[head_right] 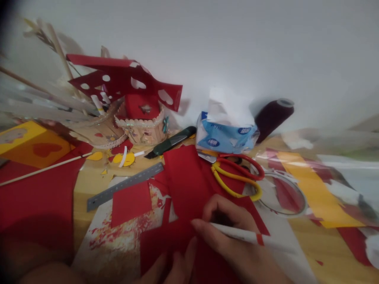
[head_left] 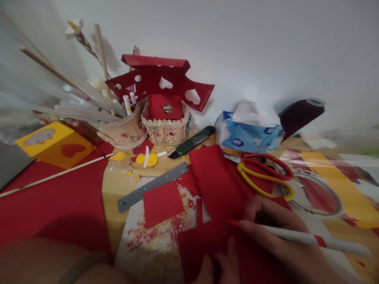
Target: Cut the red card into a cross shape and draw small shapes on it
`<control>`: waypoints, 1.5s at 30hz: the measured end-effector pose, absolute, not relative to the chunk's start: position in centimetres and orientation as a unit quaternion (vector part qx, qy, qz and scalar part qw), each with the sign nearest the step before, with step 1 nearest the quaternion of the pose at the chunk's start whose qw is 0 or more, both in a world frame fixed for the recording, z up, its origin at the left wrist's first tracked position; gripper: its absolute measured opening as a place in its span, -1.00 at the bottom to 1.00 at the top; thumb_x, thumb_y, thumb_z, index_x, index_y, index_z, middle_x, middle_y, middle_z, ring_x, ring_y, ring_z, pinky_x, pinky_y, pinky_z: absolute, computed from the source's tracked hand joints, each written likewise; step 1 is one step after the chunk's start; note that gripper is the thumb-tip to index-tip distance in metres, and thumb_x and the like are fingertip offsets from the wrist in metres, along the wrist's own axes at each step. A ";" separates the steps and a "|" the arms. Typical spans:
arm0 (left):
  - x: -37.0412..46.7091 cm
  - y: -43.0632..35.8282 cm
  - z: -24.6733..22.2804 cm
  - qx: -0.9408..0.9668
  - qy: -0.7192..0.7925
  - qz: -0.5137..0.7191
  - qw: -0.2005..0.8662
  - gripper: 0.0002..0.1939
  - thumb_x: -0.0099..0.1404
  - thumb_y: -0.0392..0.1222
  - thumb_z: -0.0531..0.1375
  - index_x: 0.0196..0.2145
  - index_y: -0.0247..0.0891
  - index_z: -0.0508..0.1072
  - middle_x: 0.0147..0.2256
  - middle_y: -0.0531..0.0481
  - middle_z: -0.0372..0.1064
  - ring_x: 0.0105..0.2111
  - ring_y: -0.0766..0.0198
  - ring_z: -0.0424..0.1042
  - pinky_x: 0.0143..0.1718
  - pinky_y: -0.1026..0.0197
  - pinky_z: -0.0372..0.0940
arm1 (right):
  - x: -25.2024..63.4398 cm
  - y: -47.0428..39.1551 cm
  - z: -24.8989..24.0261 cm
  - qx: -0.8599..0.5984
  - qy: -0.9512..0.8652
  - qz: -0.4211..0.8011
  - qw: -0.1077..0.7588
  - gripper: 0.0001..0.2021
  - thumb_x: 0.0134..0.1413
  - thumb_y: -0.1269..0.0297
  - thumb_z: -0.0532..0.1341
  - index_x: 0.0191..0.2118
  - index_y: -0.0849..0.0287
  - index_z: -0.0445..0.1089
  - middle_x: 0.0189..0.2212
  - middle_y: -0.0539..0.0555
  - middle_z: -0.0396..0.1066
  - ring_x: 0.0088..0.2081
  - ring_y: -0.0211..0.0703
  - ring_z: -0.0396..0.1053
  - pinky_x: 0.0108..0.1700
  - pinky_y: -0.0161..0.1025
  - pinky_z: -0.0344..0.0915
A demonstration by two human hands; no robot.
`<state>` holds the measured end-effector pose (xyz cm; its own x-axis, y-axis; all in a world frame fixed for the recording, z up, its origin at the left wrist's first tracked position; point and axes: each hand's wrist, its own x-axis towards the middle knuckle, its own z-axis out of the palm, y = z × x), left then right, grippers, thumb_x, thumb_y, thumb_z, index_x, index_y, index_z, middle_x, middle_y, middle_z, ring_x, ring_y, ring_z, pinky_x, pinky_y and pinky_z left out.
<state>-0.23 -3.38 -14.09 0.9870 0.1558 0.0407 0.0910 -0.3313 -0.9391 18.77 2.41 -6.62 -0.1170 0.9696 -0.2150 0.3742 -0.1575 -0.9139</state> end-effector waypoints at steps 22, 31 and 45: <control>-0.8 -3.3 -12.5 -0.941 -0.170 -0.101 0.275 -0.87 0.36 -0.15 0.26 -0.18 -0.22 0.45 -0.04 -0.02 0.56 -0.18 0.31 0.48 -0.32 0.32 0.42 | 17.7 0.7 -7.8 -0.597 -0.585 0.435 0.335 -0.67 0.06 0.17 0.25 -0.57 0.07 0.12 -0.69 -0.13 0.16 -0.62 -0.29 0.04 -0.56 -0.29 -0.05; -0.9 -3.6 -12.8 -0.949 -0.157 -0.081 0.261 -0.85 0.40 -0.15 0.21 -0.13 -0.25 0.45 0.01 -0.05 0.53 -0.15 0.31 0.48 -0.27 0.33 0.44 | 18.5 0.7 -8.5 -0.557 -0.619 0.442 0.332 -0.65 0.15 0.14 0.24 -0.55 0.08 0.13 -0.69 -0.13 0.20 -0.64 -0.30 0.06 -0.61 -0.35 -0.01; -0.8 -3.4 -11.7 -0.955 -0.144 -0.052 0.255 -0.84 0.36 -0.23 0.24 -0.10 -0.20 0.47 -0.03 0.01 0.55 -0.10 0.29 0.46 -0.28 0.33 0.41 | 18.7 0.9 -7.5 -0.566 -0.623 0.461 0.279 -0.68 0.22 0.09 0.17 -0.52 0.06 0.21 -0.63 -0.06 0.28 -0.60 -0.23 0.15 -0.58 -0.32 0.10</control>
<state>-0.76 -3.35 -11.67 0.9532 0.2486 0.1724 0.3014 -0.8289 -0.4712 18.68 0.92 -7.46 -0.2027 0.9635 -0.1747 0.4485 -0.0672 -0.8912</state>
